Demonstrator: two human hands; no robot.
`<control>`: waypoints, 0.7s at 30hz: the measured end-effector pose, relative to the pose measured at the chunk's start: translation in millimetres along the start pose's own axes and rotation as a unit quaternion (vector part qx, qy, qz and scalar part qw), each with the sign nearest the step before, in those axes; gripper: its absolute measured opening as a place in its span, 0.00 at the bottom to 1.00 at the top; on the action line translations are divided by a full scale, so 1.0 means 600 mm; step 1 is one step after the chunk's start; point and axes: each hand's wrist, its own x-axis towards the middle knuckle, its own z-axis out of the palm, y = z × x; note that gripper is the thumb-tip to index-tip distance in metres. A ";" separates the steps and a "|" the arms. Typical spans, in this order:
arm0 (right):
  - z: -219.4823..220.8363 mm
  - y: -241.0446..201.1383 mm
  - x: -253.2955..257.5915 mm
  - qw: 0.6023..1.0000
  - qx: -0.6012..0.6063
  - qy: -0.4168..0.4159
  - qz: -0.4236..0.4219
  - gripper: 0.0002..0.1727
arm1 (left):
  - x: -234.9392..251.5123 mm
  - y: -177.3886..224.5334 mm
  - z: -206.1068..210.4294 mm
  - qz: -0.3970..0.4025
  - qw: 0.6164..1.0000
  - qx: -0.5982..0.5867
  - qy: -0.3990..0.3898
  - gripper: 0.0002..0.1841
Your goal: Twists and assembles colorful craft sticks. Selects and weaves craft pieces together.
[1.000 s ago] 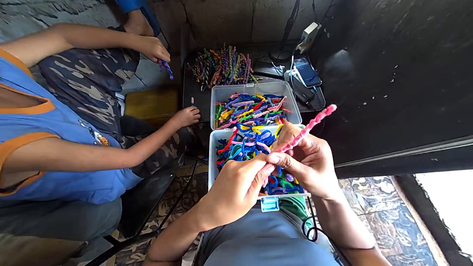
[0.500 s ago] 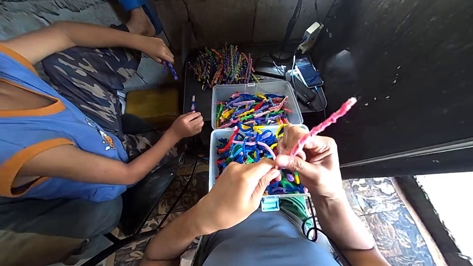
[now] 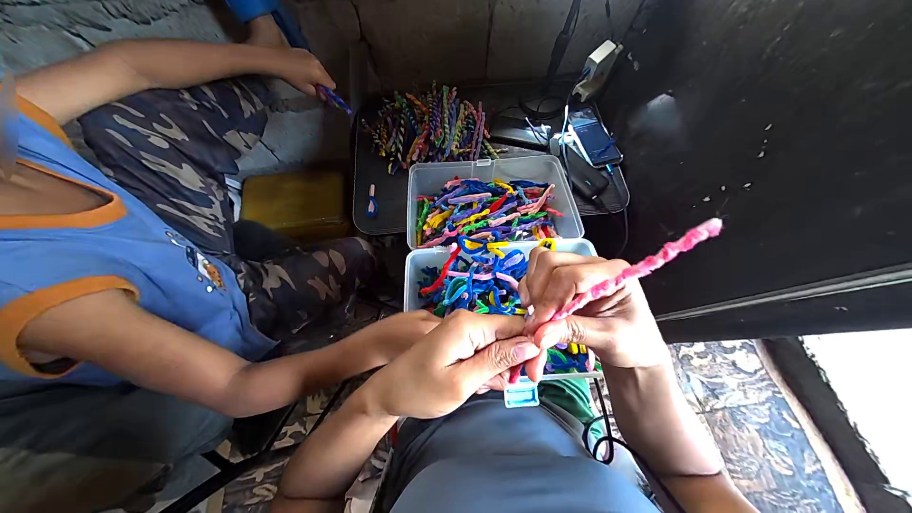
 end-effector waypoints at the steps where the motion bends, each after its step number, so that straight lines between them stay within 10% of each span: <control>1: 0.003 -0.001 -0.002 1.000 -0.019 0.023 0.006 0.05 | 0.000 -0.001 0.002 0.017 0.998 0.063 0.019 0.15; 8: 0.032 0.008 -0.011 0.976 -0.153 0.150 0.049 0.11 | -0.004 -0.026 0.023 0.064 0.870 0.455 0.182 0.17; 13: 0.018 0.005 -0.010 0.996 -0.012 0.046 0.076 0.05 | -0.012 -0.010 0.003 0.010 0.994 0.098 0.054 0.15; 17: 0.006 0.014 -0.007 0.995 0.071 -0.069 0.020 0.08 | -0.012 -0.012 -0.012 -0.042 0.978 -0.190 -0.080 0.14; 21: 0.012 0.010 -0.005 0.998 0.043 -0.043 -0.021 0.02 | -0.012 -0.011 -0.009 -0.024 0.984 -0.158 -0.083 0.13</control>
